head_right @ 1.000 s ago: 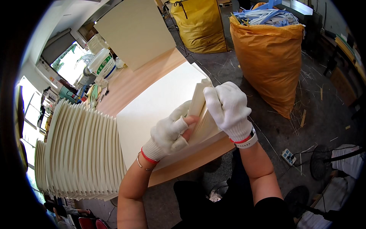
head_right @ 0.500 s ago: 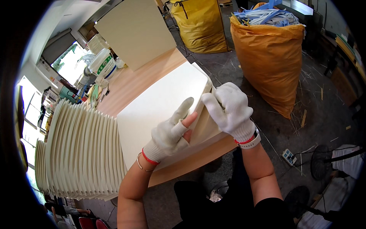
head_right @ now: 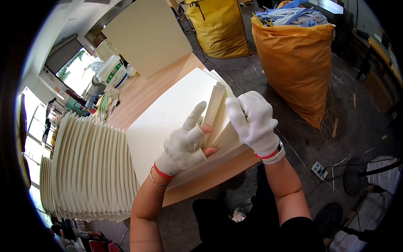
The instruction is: The person repeatedly picks up small stacks of white paper sheets from a table and places them onto a larger stack to the left. The person wears white gloves and works in a workshop environment with other people visible in the background.
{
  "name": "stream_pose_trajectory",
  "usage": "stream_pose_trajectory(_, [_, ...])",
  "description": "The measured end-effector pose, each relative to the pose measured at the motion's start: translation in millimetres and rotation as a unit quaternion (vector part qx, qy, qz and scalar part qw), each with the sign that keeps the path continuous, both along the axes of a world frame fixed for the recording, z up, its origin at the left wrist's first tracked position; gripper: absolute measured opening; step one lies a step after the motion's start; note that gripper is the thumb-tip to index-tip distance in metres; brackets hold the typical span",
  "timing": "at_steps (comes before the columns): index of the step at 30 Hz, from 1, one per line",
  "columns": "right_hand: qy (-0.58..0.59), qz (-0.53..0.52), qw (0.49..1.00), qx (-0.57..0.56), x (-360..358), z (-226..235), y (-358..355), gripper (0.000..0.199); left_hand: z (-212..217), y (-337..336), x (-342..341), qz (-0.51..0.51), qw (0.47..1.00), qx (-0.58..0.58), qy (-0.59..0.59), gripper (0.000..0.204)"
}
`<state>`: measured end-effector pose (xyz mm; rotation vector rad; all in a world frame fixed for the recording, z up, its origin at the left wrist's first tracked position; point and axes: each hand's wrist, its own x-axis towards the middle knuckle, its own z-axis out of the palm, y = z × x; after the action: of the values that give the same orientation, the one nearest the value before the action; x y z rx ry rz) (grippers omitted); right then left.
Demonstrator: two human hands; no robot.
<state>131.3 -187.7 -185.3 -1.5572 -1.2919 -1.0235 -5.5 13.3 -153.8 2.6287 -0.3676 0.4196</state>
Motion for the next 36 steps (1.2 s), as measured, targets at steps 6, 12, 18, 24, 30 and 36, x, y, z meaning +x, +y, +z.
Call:
stream_pose_trajectory(6, [0.009,0.055,0.998,-0.002,-0.1,6.3,1.3,0.020,-9.1,-0.6,-2.5,-0.022,0.997,0.043,-0.068,0.046])
stream_pose_trajectory(12, [0.000,0.013,1.000,0.020,0.7,-2.1,4.5,0.028,-12.6,6.9,4.9,-0.055,0.998,0.006,-0.038,0.053])
stream_pose_trajectory(18, [-0.030,-0.018,0.999,0.032,1.0,-4.2,6.7,0.029,-5.8,-0.8,-0.8,-0.021,1.000,-0.013,0.016,0.068])
stream_pose_trajectory(24, [0.041,0.045,0.998,0.016,0.8,-1.3,2.0,0.014,-3.5,-3.3,-3.3,-0.017,1.000,0.007,-0.017,0.055])
stream_pose_trajectory(30, [0.033,-0.001,0.998,0.053,-3.5,-1.6,9.1,0.011,-8.0,2.5,4.7,-0.052,0.997,0.023,-0.050,0.047])
stream_pose_trajectory(36, [0.016,0.002,1.000,0.019,-1.0,-2.9,5.1,0.023,0.1,-6.3,-3.5,0.000,1.000,-0.020,0.001,0.058])
